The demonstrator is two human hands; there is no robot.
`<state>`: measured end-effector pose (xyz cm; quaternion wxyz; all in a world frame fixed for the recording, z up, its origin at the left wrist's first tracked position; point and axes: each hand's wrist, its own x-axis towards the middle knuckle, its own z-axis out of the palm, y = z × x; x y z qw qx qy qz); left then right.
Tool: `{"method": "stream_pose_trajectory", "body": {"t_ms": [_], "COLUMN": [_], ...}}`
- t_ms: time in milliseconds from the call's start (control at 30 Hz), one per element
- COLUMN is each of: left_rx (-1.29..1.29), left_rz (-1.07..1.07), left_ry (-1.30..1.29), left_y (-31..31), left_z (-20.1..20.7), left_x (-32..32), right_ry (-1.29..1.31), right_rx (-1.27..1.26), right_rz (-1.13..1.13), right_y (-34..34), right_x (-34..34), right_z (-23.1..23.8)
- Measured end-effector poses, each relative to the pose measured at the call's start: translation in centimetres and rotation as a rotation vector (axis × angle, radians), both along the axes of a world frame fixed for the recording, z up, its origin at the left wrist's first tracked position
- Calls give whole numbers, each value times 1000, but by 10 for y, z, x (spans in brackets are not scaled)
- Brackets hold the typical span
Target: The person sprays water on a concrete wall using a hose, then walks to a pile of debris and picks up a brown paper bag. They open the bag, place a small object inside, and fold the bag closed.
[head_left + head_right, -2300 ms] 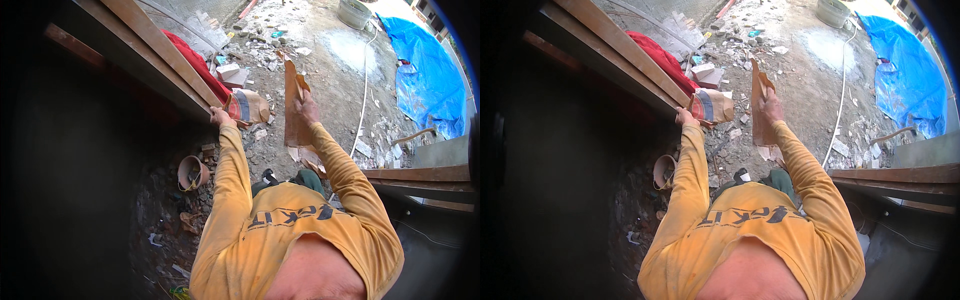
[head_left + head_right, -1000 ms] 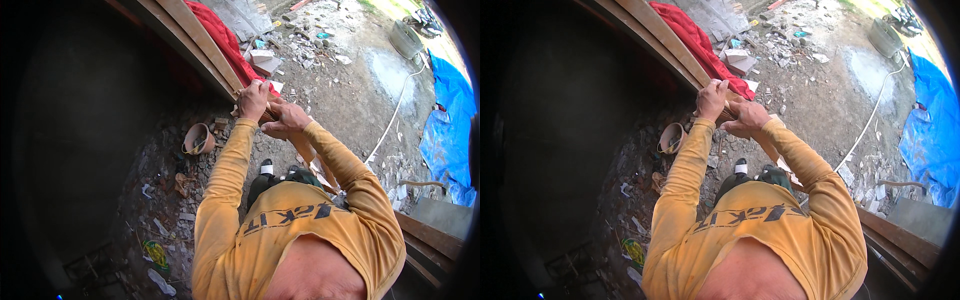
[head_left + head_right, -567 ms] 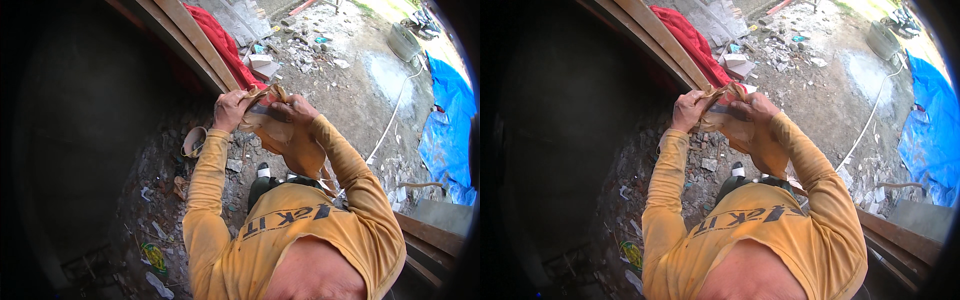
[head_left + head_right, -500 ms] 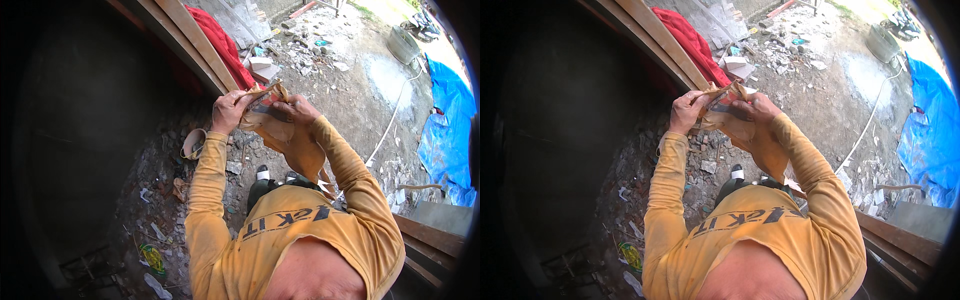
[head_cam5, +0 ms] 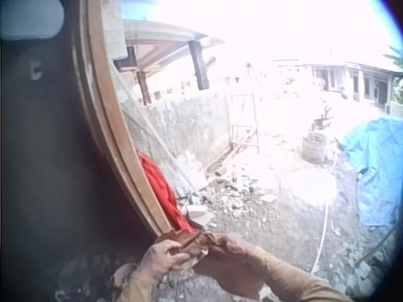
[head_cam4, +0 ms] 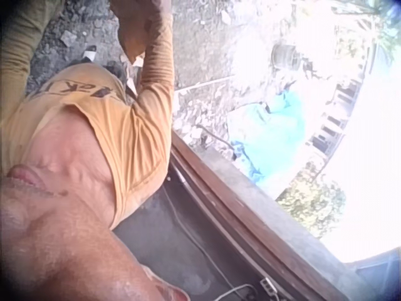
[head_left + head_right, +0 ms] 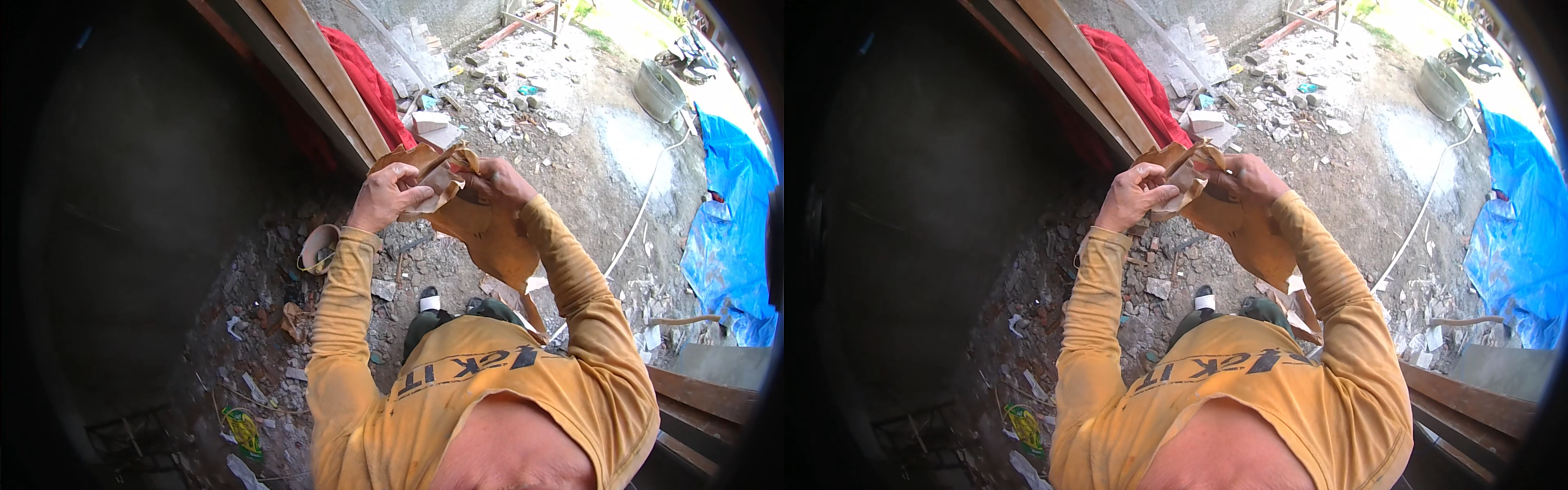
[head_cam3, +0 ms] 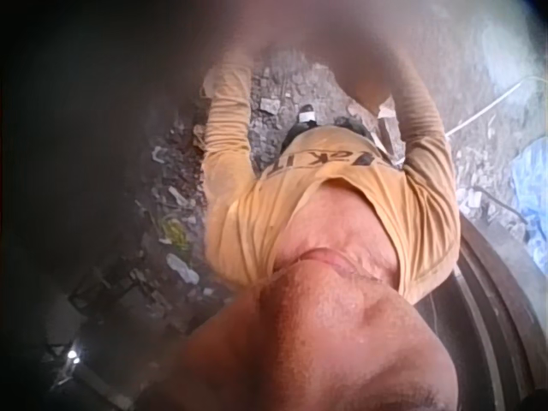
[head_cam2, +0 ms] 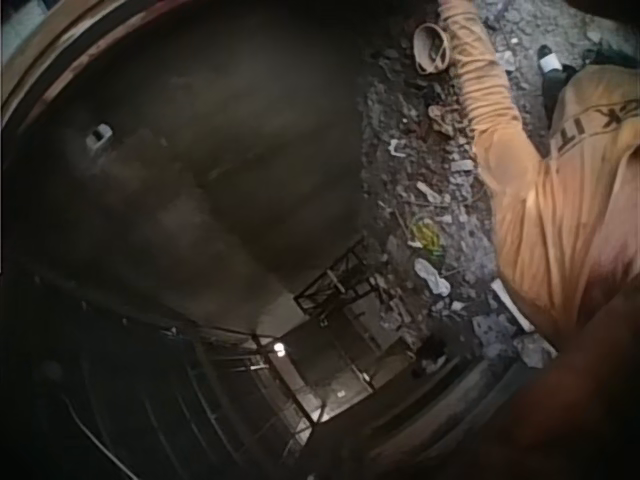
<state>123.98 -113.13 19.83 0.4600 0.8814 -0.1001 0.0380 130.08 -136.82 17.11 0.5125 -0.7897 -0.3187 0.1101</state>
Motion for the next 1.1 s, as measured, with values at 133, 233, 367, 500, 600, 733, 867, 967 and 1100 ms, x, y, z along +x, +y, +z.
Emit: {"method": "stream_pose_trajectory", "body": {"t_ms": [133,233,367,500,600,733,867,967,1100], "left_rx": [242,482,599,440,443,95,-505,-896,-1256], "left_rz": [174,215,179,163,16,52,112,109,-4], "left_ry": [-400,-746,-579,-586,-544,-377,-262,-164,-146], "left_y": [-10,-13,-14,-20,-17,-4,31,39,42], "left_z": [-13,-13,-6,9,15,14,2,-17,-49], "left_x": [0,0,-4,-5,-4,-1,-2,-3,-3], "right_ry": [90,96,3,-392,-401,-290,-300,-415,-260], "right_rx": [37,26,-1,46,-241,-84,-243,-295,-16], "right_rz": [-5,19,47,99,121,52,-255,-308,-60], "right_y": [5,7,7,6,8,-3,-31,-35,-8], "right_x": [-3,-5,0,3,-2,-1,32,45,26], "right_z": [-1,3,1,4,22,44,21,1,27]}}
